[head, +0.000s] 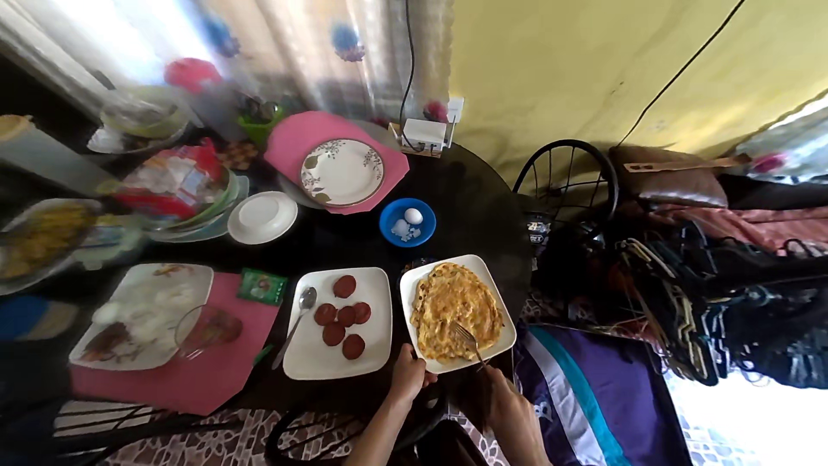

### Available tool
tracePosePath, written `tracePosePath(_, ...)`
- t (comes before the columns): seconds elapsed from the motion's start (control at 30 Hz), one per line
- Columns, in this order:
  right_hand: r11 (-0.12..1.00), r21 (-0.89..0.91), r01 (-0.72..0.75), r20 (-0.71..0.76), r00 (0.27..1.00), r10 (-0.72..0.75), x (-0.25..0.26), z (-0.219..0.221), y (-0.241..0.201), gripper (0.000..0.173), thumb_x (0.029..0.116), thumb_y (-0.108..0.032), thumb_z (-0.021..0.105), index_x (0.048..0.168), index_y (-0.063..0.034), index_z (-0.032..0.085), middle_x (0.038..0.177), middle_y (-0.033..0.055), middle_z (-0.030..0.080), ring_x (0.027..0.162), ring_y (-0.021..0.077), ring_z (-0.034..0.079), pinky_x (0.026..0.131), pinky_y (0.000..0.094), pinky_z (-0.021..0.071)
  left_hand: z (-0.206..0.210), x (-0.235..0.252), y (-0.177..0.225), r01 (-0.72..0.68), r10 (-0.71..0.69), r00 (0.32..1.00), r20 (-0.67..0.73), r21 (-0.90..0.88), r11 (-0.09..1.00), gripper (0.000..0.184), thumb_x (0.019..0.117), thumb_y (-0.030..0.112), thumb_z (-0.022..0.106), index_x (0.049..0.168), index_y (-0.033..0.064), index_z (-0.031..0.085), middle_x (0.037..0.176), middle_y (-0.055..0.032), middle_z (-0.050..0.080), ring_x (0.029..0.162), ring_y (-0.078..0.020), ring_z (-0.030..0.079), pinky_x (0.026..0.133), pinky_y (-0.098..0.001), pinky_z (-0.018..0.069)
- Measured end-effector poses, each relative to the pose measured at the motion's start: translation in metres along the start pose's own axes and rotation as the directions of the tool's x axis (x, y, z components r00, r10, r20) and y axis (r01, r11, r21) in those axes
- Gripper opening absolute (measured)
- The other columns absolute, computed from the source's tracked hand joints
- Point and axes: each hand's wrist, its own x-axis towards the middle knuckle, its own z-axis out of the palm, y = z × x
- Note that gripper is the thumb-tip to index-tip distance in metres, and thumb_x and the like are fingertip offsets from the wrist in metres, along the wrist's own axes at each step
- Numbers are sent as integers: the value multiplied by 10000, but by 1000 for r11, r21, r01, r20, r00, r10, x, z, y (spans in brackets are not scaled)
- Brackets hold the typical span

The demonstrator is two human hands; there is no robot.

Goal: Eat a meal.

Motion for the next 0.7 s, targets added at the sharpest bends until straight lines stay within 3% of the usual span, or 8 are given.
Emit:
tracePosePath(0.17, 995, -101, 8, -3, 1000, -8, -15, 9, -6, 422, 934, 22, 567, 1332, -78, 667, 1048, 215, 728, 727, 418, 729, 621, 587, 590, 3, 0, -1, -41, 41, 999, 14, -26, 999, 324, 1016, -7, 455, 1335, -14, 402, 911, -162, 657, 680, -180, 669, 625, -304, 557)
tracePosePath(0.37, 996, -64, -67, 144, 987, 76, -7, 20, -19, 470, 980, -9, 522, 1442, -66, 580, 1138, 243, 711, 857, 450, 730, 736, 600, 587, 7, 9, -5, -58, 62, 998, 32, -99, 993, 391, 1012, -31, 445, 1393, -23, 356, 996, -190, 643, 759, -205, 688, 689, -335, 581)
tracePosePath(0.5, 987, 54, -151, 217, 967, 136, 7, 27, -27, 398, 1016, -64, 487, 1400, -82, 591, 1085, 222, 723, 939, 428, 725, 810, 598, 574, 8, 10, -4, -55, 59, 997, 42, -102, 993, 396, 1024, -33, 434, 1407, -13, 334, 985, -183, 642, 730, -189, 687, 670, -319, 582)
tracePosePath(0.6, 967, 211, -142, 202, 974, 99, 11, 25, -25, 341, 1018, -53, 457, 1318, -35, 619, 937, 221, 732, 852, 412, 729, 776, 585, 569, 5, 10, -4, -71, 75, 996, 52, -82, 994, 371, 1045, -7, 427, 1406, -20, 339, 971, -176, 645, 723, -185, 686, 671, -316, 579)
tracePosePath(0.63, 960, 244, -138, 209, 974, 87, 13, 20, -22, 334, 1024, -53, 456, 1310, -28, 627, 935, 221, 731, 845, 404, 725, 779, 578, 564, 4, 10, -4, -75, 80, 995, 63, -84, 994, 362, 1050, 0, 428, 1401, -22, 341, 966, -175, 648, 724, -185, 688, 673, -316, 580)
tracePosePath(0.7, 982, 138, -129, 211, 973, 98, 15, 5, -20, 356, 1029, -66, 451, 1329, -74, 642, 1025, 216, 736, 900, 419, 724, 799, 606, 560, 2, 9, -4, -75, 83, 994, 78, -91, 993, 350, 1058, 17, 428, 1394, -21, 340, 955, -175, 655, 727, -187, 689, 676, -316, 577)
